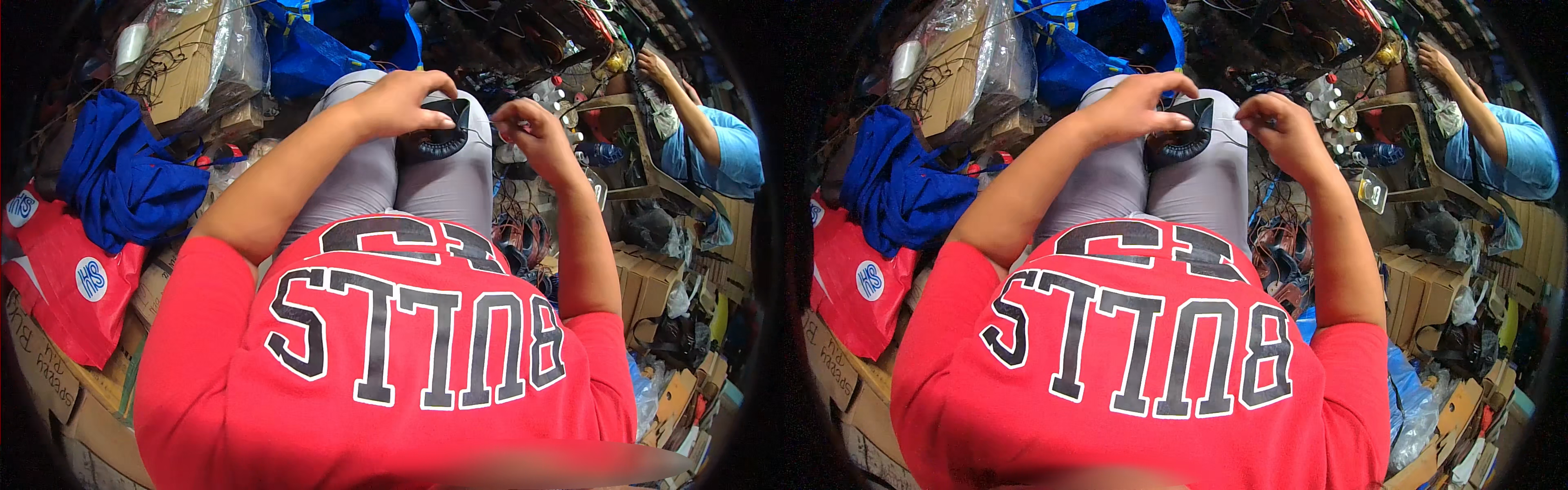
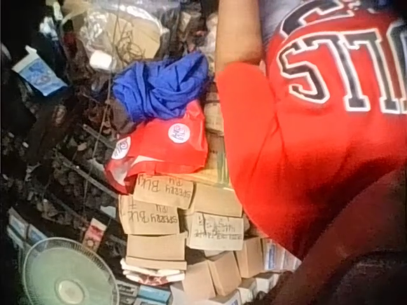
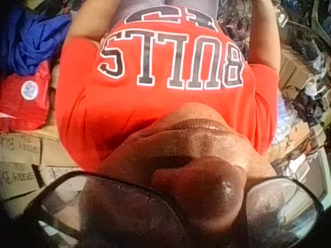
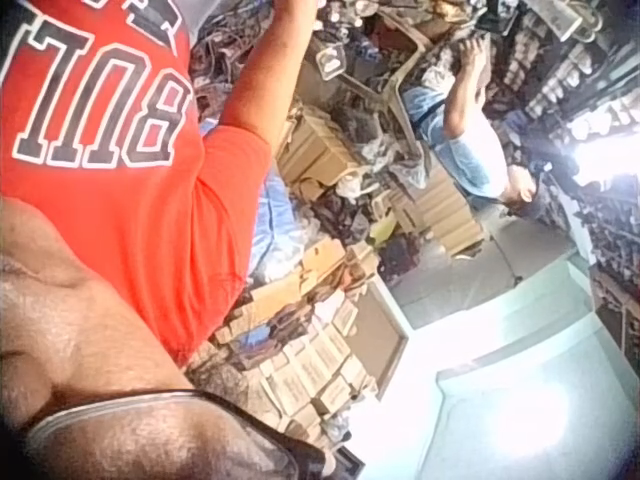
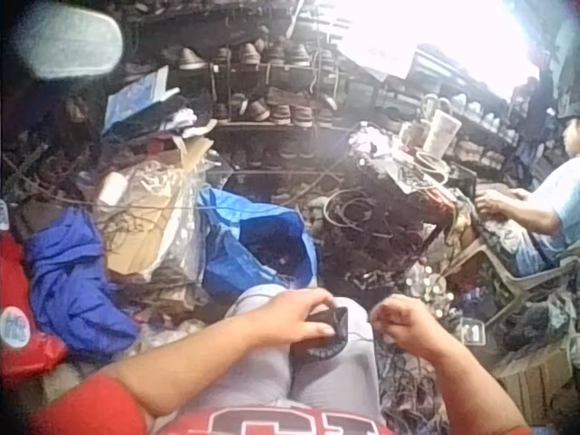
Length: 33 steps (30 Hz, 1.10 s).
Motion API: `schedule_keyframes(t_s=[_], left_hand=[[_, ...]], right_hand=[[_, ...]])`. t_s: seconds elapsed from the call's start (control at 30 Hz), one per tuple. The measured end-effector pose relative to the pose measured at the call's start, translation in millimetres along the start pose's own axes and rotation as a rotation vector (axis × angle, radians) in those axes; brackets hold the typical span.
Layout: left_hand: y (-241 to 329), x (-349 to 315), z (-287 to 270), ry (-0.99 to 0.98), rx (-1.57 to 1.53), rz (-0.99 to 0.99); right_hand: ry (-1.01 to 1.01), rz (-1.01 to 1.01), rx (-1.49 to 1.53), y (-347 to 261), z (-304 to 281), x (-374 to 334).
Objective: Hand stitching a shoe component using a needle and thread.
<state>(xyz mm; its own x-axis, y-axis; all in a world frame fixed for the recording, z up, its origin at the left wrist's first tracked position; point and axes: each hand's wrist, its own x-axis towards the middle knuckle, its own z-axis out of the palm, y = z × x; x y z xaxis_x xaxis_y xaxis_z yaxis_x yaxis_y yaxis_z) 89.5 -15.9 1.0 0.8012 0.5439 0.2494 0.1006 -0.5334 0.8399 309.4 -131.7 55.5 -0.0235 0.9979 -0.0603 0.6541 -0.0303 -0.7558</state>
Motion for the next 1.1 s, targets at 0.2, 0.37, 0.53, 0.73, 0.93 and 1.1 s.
schedule_keyframes(t_s=[0.2,0.37,0.53,0.73,0.93,1.1], left_hand=[[-5,31,10,-0.222,-0.006,-0.012],[-6,40,10,-0.363,-0.074,-0.078],[-4,41,8,-0.459,-0.179,-0.205],[-10,39,13,-0.493,-0.312,-0.240],[-13,32,12,-0.501,-0.486,-0.323],[-14,32,12,-0.562,-0.512,-0.306]], right_hand=[[-0.049,-0.080,-0.156,3,1,14],[-0.121,-0.100,-0.137,8,-1,17],[-0.169,-0.072,-0.079,9,2,14],[-0.099,-0.039,0.097,19,17,2],[0.052,-0.064,0.048,17,33,-21],[0.095,-0.078,-0.096,6,35,-30]])
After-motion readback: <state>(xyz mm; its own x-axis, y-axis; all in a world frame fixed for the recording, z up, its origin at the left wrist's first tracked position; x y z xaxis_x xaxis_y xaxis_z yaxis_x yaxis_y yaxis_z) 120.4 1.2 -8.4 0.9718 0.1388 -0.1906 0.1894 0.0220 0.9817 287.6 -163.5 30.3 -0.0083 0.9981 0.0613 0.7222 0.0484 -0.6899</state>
